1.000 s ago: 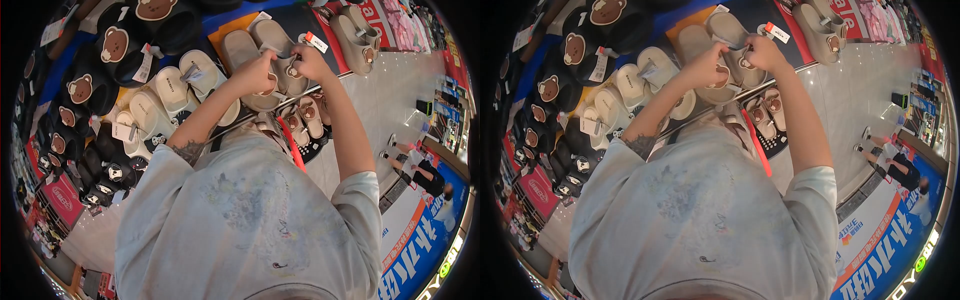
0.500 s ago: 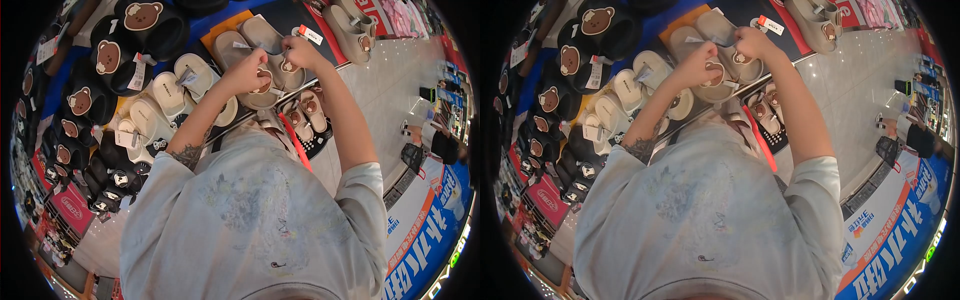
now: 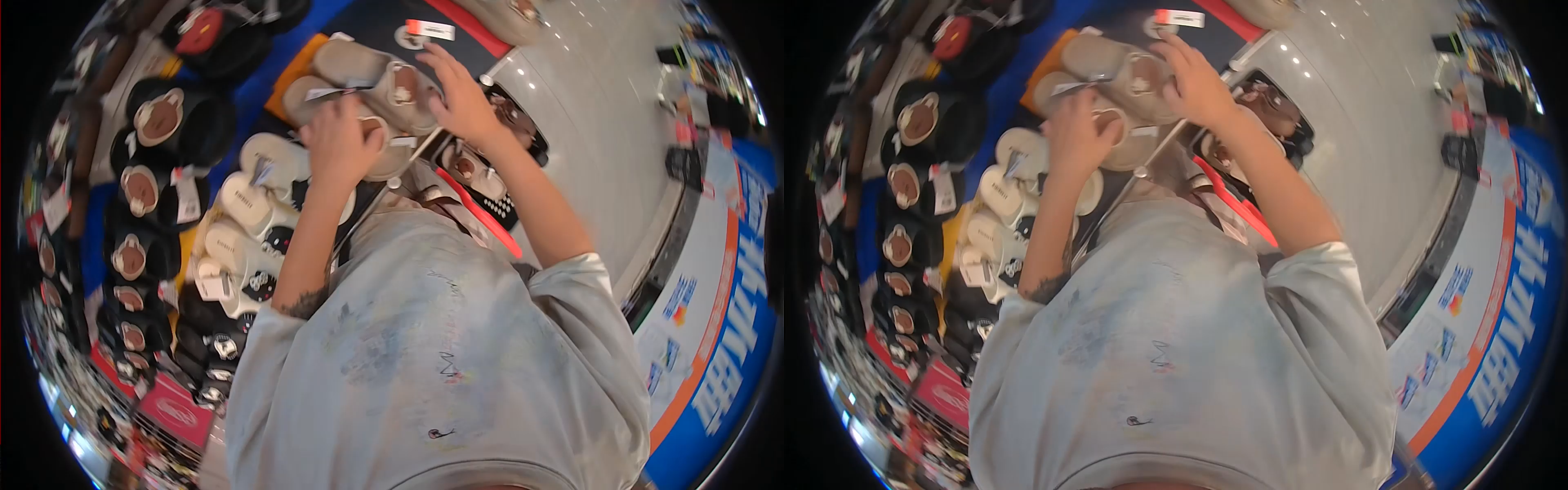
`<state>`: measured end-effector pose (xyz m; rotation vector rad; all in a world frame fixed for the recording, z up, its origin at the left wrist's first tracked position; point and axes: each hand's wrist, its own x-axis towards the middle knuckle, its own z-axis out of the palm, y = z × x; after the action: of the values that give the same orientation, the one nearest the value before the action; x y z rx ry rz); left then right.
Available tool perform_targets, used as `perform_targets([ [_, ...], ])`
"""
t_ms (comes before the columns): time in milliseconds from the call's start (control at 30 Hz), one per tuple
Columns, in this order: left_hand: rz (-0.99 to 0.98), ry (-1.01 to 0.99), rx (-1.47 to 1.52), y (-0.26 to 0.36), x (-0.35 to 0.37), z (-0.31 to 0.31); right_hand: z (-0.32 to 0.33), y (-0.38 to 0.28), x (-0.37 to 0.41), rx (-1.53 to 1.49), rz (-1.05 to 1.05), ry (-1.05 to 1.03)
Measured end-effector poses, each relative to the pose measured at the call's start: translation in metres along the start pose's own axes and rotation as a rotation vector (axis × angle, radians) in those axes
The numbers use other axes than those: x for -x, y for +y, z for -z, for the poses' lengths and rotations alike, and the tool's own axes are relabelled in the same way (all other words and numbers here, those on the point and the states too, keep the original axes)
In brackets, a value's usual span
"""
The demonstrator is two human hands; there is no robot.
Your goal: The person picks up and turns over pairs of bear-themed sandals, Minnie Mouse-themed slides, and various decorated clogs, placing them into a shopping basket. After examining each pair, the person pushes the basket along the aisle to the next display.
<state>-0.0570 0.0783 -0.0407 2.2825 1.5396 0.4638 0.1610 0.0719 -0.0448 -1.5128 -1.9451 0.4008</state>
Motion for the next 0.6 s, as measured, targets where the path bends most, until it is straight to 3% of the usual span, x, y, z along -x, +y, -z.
perform_targets([
  [67,-0.052,0.134,-0.022,0.015,0.009,0.011,0.009,0.006,0.056,0.069,-0.107,0.119],
  [100,-0.172,0.27,0.049,0.021,0.01,0.01,0.009,0.009,0.091,0.012,-0.305,0.115],
  [167,-0.327,0.315,0.2,0.046,0.011,0.007,0.003,0.011,0.168,0.011,-0.577,0.089],
  [200,-0.401,0.259,0.316,0.061,0.011,0.001,0.001,0.011,0.205,-0.006,-0.711,0.057],
  [267,-0.477,0.029,0.474,0.093,0.019,-0.026,-0.007,0.013,0.273,0.09,-0.764,0.024],
  [300,-0.553,-0.127,0.45,0.106,0.022,-0.045,-0.003,0.007,0.288,0.085,-0.785,0.043],
  [367,-0.718,-0.436,0.297,0.125,0.034,-0.087,-0.002,-0.003,0.309,0.118,-1.106,-0.16],
  [400,-0.806,-0.587,0.247,0.128,0.043,-0.118,-0.006,-0.004,0.313,0.102,-1.135,-0.129],
  [467,-0.769,-0.847,0.343,0.126,0.069,-0.18,-0.018,-0.001,0.313,0.363,-1.081,-0.034],
  [567,-0.98,-0.856,0.094,0.129,0.078,-0.2,-0.022,0.006,0.321,0.289,-1.053,0.04],
  [600,-1.001,-0.73,0.154,0.124,0.081,-0.213,-0.017,0.007,0.321,0.278,-1.078,0.058],
])
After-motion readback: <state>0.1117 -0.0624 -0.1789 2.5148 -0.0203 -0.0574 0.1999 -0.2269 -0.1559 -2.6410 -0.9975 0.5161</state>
